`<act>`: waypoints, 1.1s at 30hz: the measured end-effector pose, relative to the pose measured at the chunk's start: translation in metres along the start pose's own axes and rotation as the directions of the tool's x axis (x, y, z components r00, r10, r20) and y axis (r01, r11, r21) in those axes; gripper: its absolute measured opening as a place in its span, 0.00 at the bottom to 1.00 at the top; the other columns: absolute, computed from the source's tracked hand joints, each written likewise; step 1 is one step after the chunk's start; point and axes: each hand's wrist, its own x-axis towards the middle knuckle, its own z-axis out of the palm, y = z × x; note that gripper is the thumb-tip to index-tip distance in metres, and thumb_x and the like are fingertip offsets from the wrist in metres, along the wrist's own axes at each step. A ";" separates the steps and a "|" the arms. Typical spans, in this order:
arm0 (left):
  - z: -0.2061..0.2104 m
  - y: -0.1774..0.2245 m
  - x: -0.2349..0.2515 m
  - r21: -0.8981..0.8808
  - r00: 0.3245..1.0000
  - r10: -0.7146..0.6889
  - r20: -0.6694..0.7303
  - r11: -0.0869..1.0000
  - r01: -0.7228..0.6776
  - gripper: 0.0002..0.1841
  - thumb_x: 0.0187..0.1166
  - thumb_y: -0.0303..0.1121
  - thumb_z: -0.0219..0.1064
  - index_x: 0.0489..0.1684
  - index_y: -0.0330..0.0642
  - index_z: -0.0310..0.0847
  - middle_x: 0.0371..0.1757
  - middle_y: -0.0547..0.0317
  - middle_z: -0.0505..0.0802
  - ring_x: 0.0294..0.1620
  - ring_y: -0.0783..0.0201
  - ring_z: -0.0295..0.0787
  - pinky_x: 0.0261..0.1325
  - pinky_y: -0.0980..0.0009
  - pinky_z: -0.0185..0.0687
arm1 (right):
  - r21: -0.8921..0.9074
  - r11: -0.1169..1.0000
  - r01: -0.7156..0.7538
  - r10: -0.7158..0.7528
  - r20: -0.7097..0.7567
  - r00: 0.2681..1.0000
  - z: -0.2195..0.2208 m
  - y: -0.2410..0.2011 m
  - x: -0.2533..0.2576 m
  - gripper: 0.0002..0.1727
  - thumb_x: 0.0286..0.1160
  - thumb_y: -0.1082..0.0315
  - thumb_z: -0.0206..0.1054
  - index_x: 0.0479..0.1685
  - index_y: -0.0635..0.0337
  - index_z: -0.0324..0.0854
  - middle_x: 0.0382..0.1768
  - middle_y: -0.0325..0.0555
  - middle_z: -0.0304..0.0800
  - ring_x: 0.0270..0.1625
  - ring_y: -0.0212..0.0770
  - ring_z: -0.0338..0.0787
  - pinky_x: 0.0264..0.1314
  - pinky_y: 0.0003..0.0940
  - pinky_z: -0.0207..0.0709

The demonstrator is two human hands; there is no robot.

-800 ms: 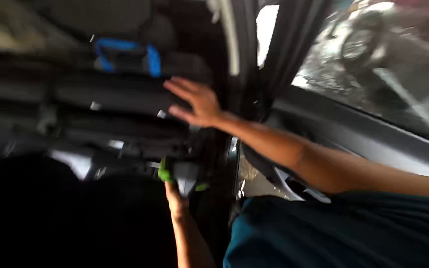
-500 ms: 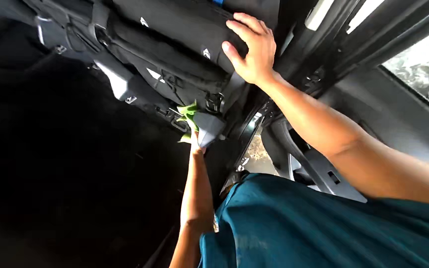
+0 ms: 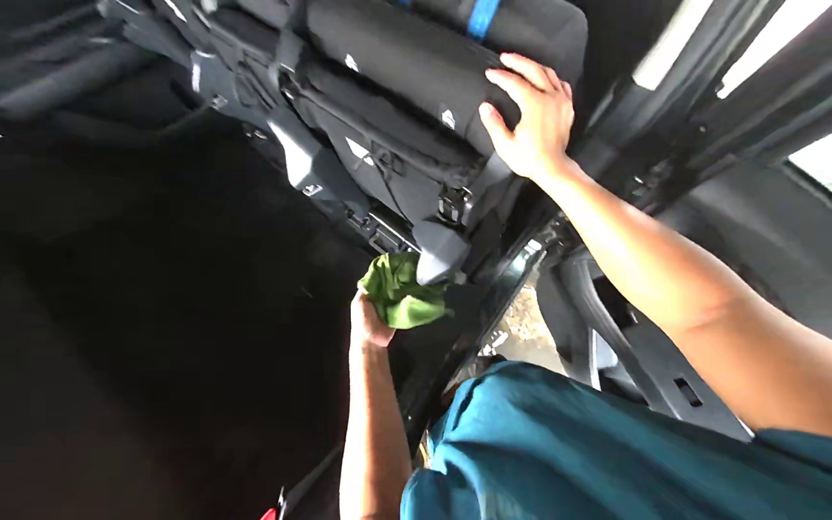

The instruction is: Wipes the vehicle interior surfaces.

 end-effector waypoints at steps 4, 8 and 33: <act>0.014 0.055 0.037 0.297 0.918 0.395 -0.033 0.881 -0.368 0.25 0.95 0.45 0.32 0.67 0.46 0.75 0.55 0.55 0.93 0.56 0.60 0.91 0.59 0.55 0.88 | 0.001 1.000 -0.013 0.013 0.006 1.000 -0.003 -0.006 0.000 0.28 0.79 0.38 0.56 0.72 0.39 0.85 0.81 0.36 0.78 0.80 0.45 0.78 0.78 0.55 0.69; 0.025 0.116 0.145 0.885 0.729 0.644 0.230 0.172 -0.432 0.24 0.79 0.39 0.68 0.72 0.40 0.79 0.79 0.49 0.80 0.82 0.56 0.72 0.84 0.49 0.65 | 0.021 1.000 0.022 -0.022 0.017 1.000 -0.004 -0.007 -0.003 0.30 0.82 0.41 0.54 0.75 0.43 0.82 0.83 0.40 0.75 0.81 0.50 0.76 0.77 0.61 0.68; 0.072 0.097 0.256 -0.427 0.796 0.464 -0.389 0.675 -0.602 0.19 0.92 0.49 0.44 0.60 0.47 0.73 0.49 0.53 0.87 0.49 0.57 0.87 0.48 0.51 0.87 | 0.024 0.997 0.073 -0.071 -0.074 0.995 0.012 0.008 -0.004 0.25 0.82 0.46 0.59 0.71 0.45 0.86 0.79 0.47 0.81 0.79 0.52 0.80 0.75 0.59 0.71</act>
